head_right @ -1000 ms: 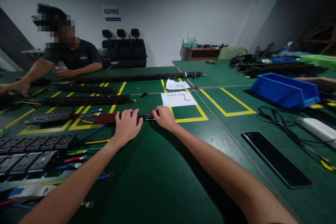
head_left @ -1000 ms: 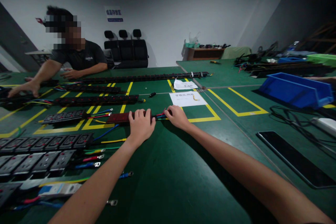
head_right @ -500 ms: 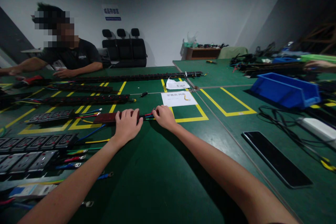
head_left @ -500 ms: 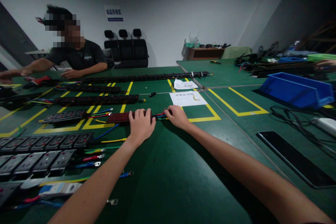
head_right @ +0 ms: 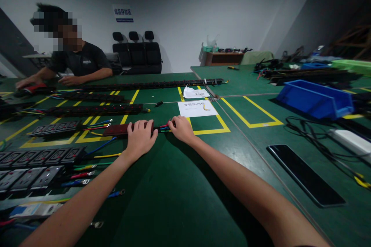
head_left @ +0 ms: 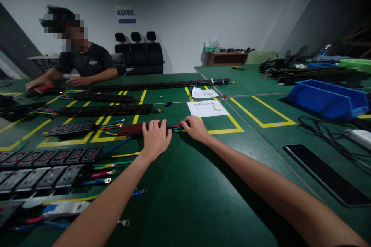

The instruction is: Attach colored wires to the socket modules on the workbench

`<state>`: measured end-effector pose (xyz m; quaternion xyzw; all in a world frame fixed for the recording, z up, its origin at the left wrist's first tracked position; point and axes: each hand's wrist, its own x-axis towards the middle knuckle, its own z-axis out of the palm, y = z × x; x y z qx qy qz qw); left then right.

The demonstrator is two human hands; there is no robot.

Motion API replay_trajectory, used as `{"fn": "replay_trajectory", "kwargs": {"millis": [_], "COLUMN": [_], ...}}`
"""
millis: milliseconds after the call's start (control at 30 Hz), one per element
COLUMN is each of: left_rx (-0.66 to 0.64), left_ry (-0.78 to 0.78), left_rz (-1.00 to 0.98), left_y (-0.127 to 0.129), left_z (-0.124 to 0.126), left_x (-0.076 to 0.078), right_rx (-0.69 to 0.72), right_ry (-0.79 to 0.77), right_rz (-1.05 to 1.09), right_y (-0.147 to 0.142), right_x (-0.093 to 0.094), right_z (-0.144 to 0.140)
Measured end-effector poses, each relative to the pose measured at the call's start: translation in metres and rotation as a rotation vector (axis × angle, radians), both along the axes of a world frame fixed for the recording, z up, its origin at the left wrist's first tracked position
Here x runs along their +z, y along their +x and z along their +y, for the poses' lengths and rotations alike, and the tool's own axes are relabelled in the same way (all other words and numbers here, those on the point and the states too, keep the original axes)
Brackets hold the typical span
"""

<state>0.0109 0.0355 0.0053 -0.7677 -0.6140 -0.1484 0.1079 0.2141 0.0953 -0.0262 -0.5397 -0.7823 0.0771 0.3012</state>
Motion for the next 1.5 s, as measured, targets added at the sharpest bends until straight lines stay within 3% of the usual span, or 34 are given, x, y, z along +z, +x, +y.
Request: {"fn": "replay_trajectory", "kwargs": {"millis": [1500], "left_rx": [0.007], "left_ry": [0.056], "left_rz": [0.015], "left_y": [0.0006], "left_z": [0.0012], "left_x": [-0.0049], "right_rx": [0.003], "right_ry": [0.004], "right_rz": [0.023], "right_y": [0.0001], "right_x": [-0.0020], "right_z": [0.0005]}}
